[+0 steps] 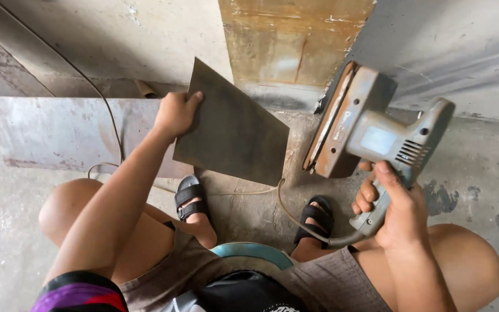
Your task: Using an electric sheet sander to smooth the surface and edges of a metal plate.
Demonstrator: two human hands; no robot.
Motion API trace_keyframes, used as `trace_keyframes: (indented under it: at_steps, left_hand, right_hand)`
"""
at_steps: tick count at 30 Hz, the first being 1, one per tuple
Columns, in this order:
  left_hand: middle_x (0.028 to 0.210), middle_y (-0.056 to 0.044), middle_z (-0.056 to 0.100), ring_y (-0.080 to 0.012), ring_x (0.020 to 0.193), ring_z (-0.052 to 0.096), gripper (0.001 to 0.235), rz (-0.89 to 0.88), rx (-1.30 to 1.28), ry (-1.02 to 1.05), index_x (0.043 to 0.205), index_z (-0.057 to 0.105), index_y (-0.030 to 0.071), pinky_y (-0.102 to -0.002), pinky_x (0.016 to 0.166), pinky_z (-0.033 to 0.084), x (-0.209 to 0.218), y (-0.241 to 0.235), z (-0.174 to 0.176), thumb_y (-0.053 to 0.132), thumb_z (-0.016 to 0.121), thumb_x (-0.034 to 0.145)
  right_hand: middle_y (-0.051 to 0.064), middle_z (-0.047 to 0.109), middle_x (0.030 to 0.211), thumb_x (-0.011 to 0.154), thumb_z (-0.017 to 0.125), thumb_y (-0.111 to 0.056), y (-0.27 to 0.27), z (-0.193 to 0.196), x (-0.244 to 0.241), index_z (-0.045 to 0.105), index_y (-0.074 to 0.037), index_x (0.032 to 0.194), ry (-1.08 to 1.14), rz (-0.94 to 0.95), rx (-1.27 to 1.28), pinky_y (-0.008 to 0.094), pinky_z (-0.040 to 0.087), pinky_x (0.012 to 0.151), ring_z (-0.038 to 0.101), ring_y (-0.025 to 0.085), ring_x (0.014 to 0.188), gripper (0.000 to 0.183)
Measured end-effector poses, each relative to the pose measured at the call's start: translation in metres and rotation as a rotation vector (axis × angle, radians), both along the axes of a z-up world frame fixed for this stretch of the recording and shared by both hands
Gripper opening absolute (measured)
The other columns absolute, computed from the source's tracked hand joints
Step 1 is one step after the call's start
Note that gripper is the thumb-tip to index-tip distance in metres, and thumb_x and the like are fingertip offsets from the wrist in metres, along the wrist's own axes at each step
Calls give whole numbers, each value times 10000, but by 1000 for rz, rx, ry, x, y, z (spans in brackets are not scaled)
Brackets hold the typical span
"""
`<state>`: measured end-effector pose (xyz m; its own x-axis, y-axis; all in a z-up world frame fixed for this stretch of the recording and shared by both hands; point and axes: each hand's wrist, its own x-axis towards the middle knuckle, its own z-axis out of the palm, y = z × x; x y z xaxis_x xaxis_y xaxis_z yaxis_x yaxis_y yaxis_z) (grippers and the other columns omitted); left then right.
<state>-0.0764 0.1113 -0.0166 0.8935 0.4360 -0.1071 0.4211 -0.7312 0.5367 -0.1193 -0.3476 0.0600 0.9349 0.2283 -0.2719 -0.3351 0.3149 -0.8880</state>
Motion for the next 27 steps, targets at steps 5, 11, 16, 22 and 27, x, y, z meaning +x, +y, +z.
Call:
trace_keyframes:
  at_steps: [5,11,16,22,27]
  left_hand:
    - [959,-194,742,-380,1052,696,624,256,-354,-63,1030,768,91,-533,923,539,-33,4,-59,639,469,1030]
    - [1491,-243,537,-374,1459,419,685,363,-878,-207,1432,594,104,-483,1213,338,-68,-65,50,613,454,995]
    - [1590,-257,407,-368,1522,310,547,306,-1114,-347,1472,548,175,-461,1270,263,-81,-81,63,490,426,1043]
    - [1543,-198,503,-377,1400,519,794,97,-1729,-605,1568,434,116,-506,1155,457,6,-33,-48,654,517,991]
    - [1537,-243,496,-424,1410,500,858,18,-1844,-695,1554,443,58,-548,1175,434,9,-26,-68,686,541,979]
  right_hand:
    - [78,424,541,995,633,-341,34,-20,-14,633,89,1066,44,11,-138,400,484,424,475,188,412,436]
    - [141,481,534,954,687,-392,90,1,-30,645,95,995,76,81,-290,414,508,387,528,233,392,491]
    - [171,564,549,943,691,-496,130,-12,-32,638,63,978,20,106,-372,388,531,371,591,235,396,562]
    - [177,574,559,932,710,-456,148,-31,-22,638,95,926,61,26,-414,399,532,366,589,243,402,556]
    - [140,538,566,970,674,-419,161,-38,-28,612,62,936,62,8,-256,372,509,357,569,228,394,485]
